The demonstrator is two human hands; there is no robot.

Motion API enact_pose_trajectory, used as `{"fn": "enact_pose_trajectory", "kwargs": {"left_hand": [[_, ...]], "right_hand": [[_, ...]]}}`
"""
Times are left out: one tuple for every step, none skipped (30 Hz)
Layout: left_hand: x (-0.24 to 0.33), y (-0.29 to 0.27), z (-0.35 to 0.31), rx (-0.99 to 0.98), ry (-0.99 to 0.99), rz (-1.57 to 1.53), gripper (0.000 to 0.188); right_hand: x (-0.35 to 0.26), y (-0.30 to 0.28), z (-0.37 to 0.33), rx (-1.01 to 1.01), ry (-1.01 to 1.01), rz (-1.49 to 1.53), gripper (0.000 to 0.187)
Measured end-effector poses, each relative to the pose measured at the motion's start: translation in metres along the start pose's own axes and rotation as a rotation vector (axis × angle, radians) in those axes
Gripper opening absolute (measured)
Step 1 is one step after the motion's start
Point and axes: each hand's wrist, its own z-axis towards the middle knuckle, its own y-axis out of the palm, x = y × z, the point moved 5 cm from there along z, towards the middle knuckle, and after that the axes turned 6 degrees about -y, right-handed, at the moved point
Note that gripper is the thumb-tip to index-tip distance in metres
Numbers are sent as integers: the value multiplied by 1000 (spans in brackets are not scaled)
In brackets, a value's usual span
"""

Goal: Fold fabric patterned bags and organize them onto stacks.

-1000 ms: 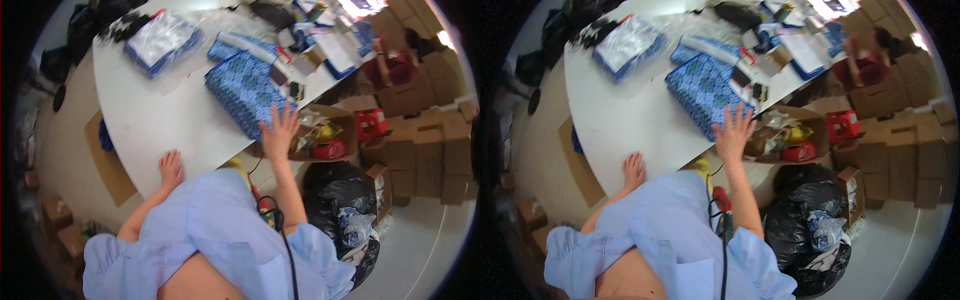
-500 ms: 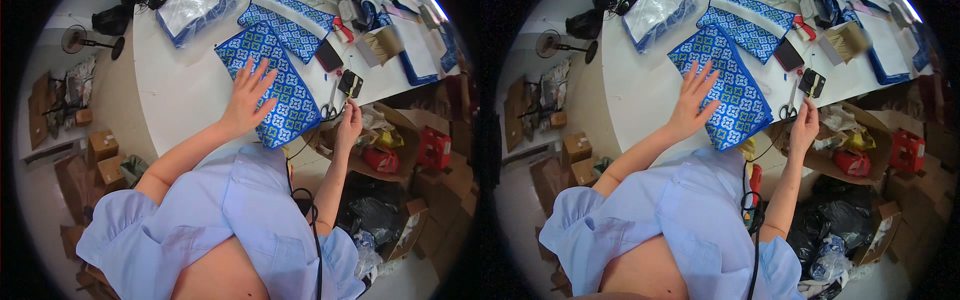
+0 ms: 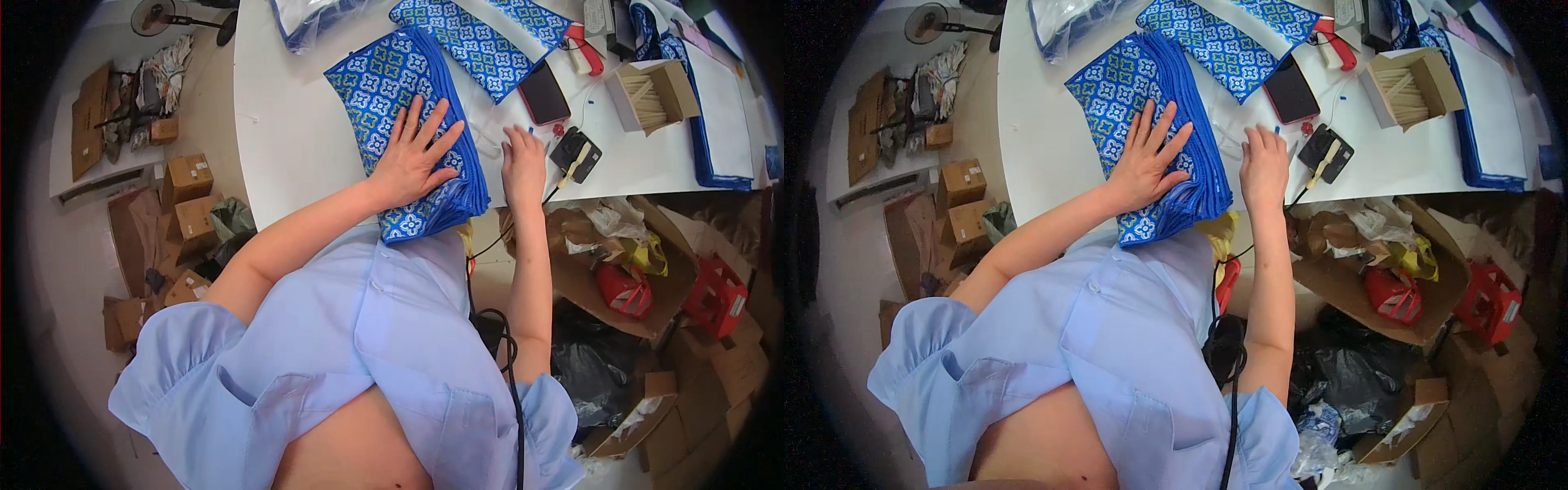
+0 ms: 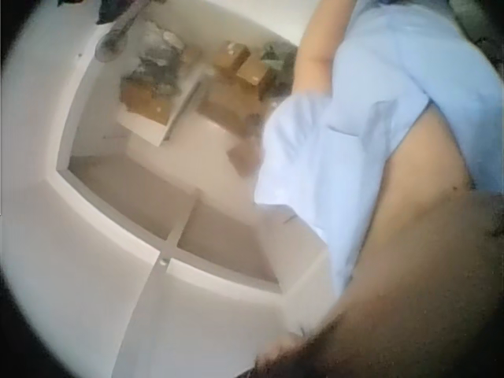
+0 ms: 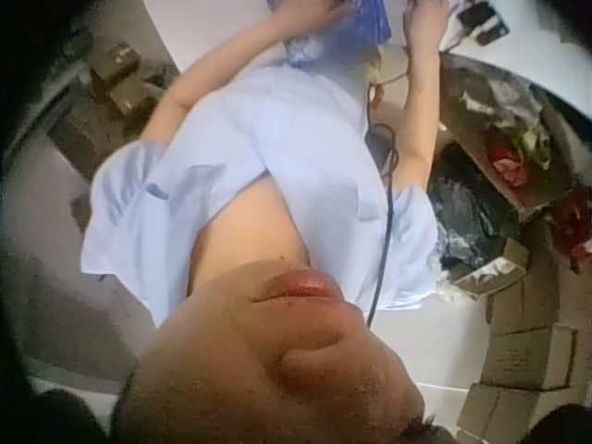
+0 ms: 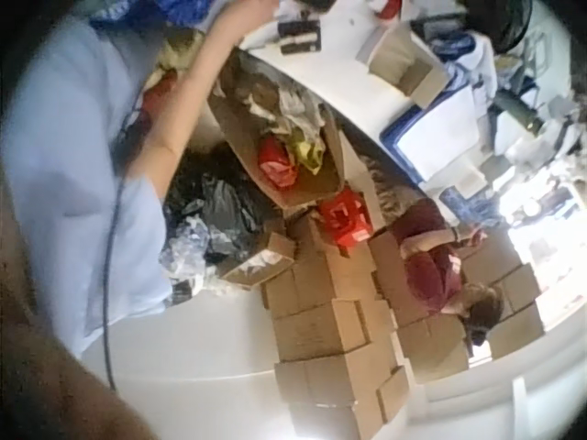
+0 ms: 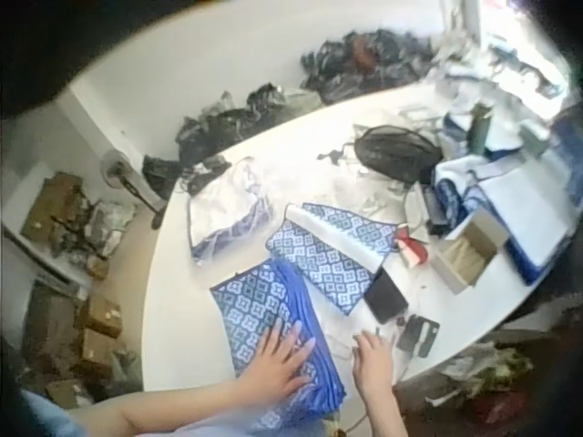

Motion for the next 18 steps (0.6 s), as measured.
{"fn": "enact_pose_trajectory", "kwargs": {"left_hand": [[0,0,0,-7,-3,4,60],[0,0,-1,2,-9,18,60],[0,0,0,12,-19,14,60],[-1,1,-1,26,-17,4,59],[0,2,-2,39,-17,-6,59],[0,0,-1,37,-14,-10,59],[2,0,-1,48,-20,-15,59],[0,-1,-2,39,-25,-15,59],[0,-1,-2,29,-27,-15,59],[-1,-2,-3,42,-38,-19,59],[-1,-1,-4,29,-32,-9,59],[-1,-1,-4,15,-24,1,59],[-2,-1,-4,28,-35,-3,59],[-2,-1,-5,26,-42,-1,59],[-3,0,-6,25,-49,2,59],[-4,0,-7,38,-67,0,59],[-4,-1,-6,50,-61,-12,58],[-3,-2,-6,63,-56,-22,58]], "right_hand": [[-1,0,10,47,-79,-180,40],[2,4,21,42,-92,-182,40],[7,4,33,115,-105,-332,38],[10,3,45,191,-118,-483,37],[18,8,57,186,-134,-486,37],[30,12,69,155,-92,-528,39],[42,14,79,124,-49,-572,41],[46,17,89,22,14,-604,53],[44,16,93,22,-4,-608,53],[50,15,95,-63,91,-611,64],[53,15,98,-146,183,-614,76],[54,14,101,-147,211,-586,95],[51,13,104,-147,196,-593,95],[43,9,105,-186,242,-563,94],[37,7,105,-226,288,-533,92],[33,6,106,-203,303,-516,95],[28,6,106,-204,283,-522,95],[24,3,105,-160,313,-528,95]]}}
